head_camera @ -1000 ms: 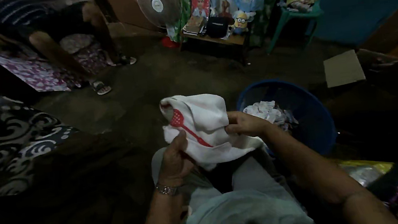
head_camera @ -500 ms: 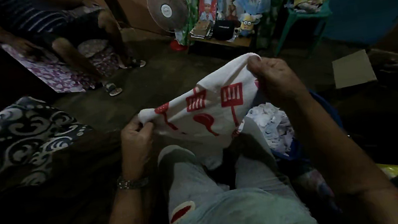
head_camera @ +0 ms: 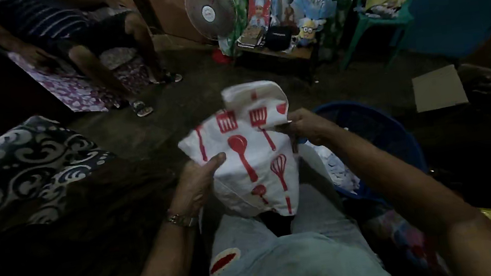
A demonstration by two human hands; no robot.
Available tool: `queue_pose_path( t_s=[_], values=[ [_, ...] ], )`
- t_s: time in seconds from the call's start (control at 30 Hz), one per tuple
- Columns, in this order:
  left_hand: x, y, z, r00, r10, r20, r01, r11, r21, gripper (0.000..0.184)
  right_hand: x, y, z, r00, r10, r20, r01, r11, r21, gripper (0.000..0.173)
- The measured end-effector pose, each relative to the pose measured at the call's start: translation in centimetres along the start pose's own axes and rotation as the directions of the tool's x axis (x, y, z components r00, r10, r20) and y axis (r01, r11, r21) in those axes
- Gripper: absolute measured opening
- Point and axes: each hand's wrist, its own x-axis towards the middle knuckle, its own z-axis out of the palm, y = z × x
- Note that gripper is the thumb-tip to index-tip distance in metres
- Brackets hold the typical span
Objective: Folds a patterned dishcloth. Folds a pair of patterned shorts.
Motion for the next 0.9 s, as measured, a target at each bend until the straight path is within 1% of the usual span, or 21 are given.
queue_pose_path(
  t_s=[0.07, 0.1, 0.13, 0.17, 0.23, 0.3, 0.33, 0.37, 0.4, 0.43, 0.47, 0.5, 0.53, 0.6, 0.63, 0.67, 0.7, 0.73, 0.83, 0.87, 0.9],
  values=[
    [0.2, -1.3, -0.2, 0.996, -0.024, -0.084, 0.018, 0.998, -0.067, 0.026, -0.6, 1.1, 0.3, 0.997, -0.005, -0.076, 0.018, 0.986, 0.168, 0.028],
    [0.2, -1.4, -0.4, 0.992, -0.014, -0.127, 0.008, 0.999, -0.049, 0.021, -1.2, 0.9, 0.5, 0.993, -0.007, -0.121, 0.036, 0.97, 0.24, 0.029],
    [0.3, -1.4, -0.8, 0.987, 0.022, -0.159, -0.022, 1.0, 0.001, 0.019, -1.5, 0.5, 0.5, 0.987, -0.013, -0.159, 0.059, 0.955, 0.292, 0.031],
    [0.3, -1.1, -1.1, 0.981, 0.077, -0.18, -0.06, 0.994, 0.096, 0.017, -1.8, 0.0, 0.5, 0.983, -0.028, -0.18, 0.084, 0.945, 0.315, 0.031],
    [0.4, -0.9, -2.0, 0.961, 0.191, -0.199, -0.122, 0.942, 0.312, 0.017, -2.2, -0.8, -0.1, 0.985, -0.087, -0.151, 0.131, 0.943, 0.307, 0.023],
    [0.6, -1.2, -2.8, 0.945, 0.251, -0.208, -0.151, 0.902, 0.405, 0.019, -3.1, -1.4, -0.5, 0.981, -0.155, -0.114, 0.181, 0.944, 0.277, 0.021],
    [0.6, -1.2, -2.9, 0.947, 0.235, -0.219, -0.146, 0.922, 0.36, 0.019, -3.7, -1.8, -0.5, 0.974, -0.197, -0.114, 0.22, 0.94, 0.26, 0.021],
    [0.6, -1.2, -2.8, 0.958, 0.173, -0.228, -0.125, 0.969, 0.212, 0.019, -4.2, -2.1, -0.5, 0.962, -0.246, -0.123, 0.269, 0.934, 0.237, 0.022],
    [0.7, -1.5, -2.5, 0.976, 0.079, -0.204, -0.089, 0.995, -0.041, 0.019, -4.7, -2.4, -0.4, 0.948, -0.29, -0.13, 0.312, 0.926, 0.213, 0.024],
    [0.6, -1.6, -2.2, 0.991, -0.014, -0.134, -0.031, 0.945, -0.326, 0.022, -5.0, -2.8, -0.3, 0.933, -0.33, -0.141, 0.352, 0.92, 0.174, 0.024],
    [0.4, -1.6, -1.8, 0.994, -0.083, -0.074, 0.032, 0.852, -0.522, 0.025, -5.3, -3.0, -0.1, 0.918, -0.365, -0.159, 0.385, 0.914, 0.125, 0.024],
    [0.0, -1.5, -1.3, 0.99, -0.134, -0.039, 0.083, 0.788, -0.61, 0.028, -5.5, -3.2, 0.0, 0.905, -0.389, -0.171, 0.405, 0.911, 0.074, 0.024],
    [-0.4, -1.2, -0.9, 0.988, -0.154, -0.008, 0.115, 0.769, -0.629, 0.032, -5.6, -3.2, 0.1, 0.893, -0.41, -0.187, 0.422, 0.906, 0.027, 0.024],
    [-0.9, -1.5, -0.3, 0.996, -0.074, 0.054, 0.091, 0.837, -0.54, 0.035, -5.7, -3.2, 0.3, 0.865, -0.451, -0.221, 0.459, 0.888, -0.015, 0.023],
    [-1.0, -2.1, -0.2, 0.998, -0.018, 0.068, 0.047, 0.889, -0.455, 0.028, -5.7, -3.2, 0.3, 0.849, -0.475, -0.234, 0.485, 0.874, -0.014, 0.022],
    [-0.9, -2.8, -0.2, 0.996, 0.02, 0.082, 0.008, 0.944, -0.331, 0.014, -5.9, -3.2, 0.3, 0.832, -0.499, -0.242, 0.509, 0.861, -0.028, 0.021],
    [-1.0, -3.2, -0.2, 0.996, 0.031, 0.079, -0.015, 0.982, -0.19, 0.014, -6.3, -3.3, 0.4, 0.813, -0.524, -0.253, 0.526, 0.848, -0.065, 0.02],
    [-1.0, -3.5, -0.1, 0.997, 0.031, 0.07, -0.027, 0.998, -0.053, 0.021, -6.8, -3.4, 0.5, 0.793, -0.549, -0.264, 0.538, 0.834, -0.122, 0.02],
    [-0.7, -4.8, -0.5, 0.997, 0.026, 0.072, -0.045, 0.962, 0.269, 0.026, -7.9, -4.0, 0.7, 0.733, -0.607, -0.306, 0.539, 0.793, -0.283, 0.018],
    [-0.8, -5.2, -0.6, 0.997, 0.023, 0.075, -0.046, 0.944, 0.326, 0.024, -8.2, -4.2, 0.5, 0.717, -0.617, -0.324, 0.533, 0.785, -0.315, 0.019],
    [-0.9, -5.4, -0.8, 0.997, 0.029, 0.071, -0.052, 0.94, 0.337, 0.021, -8.3, -4.4, 0.2, 0.704, -0.62, -0.345, 0.525, 0.782, -0.334, 0.019]
  ],
)
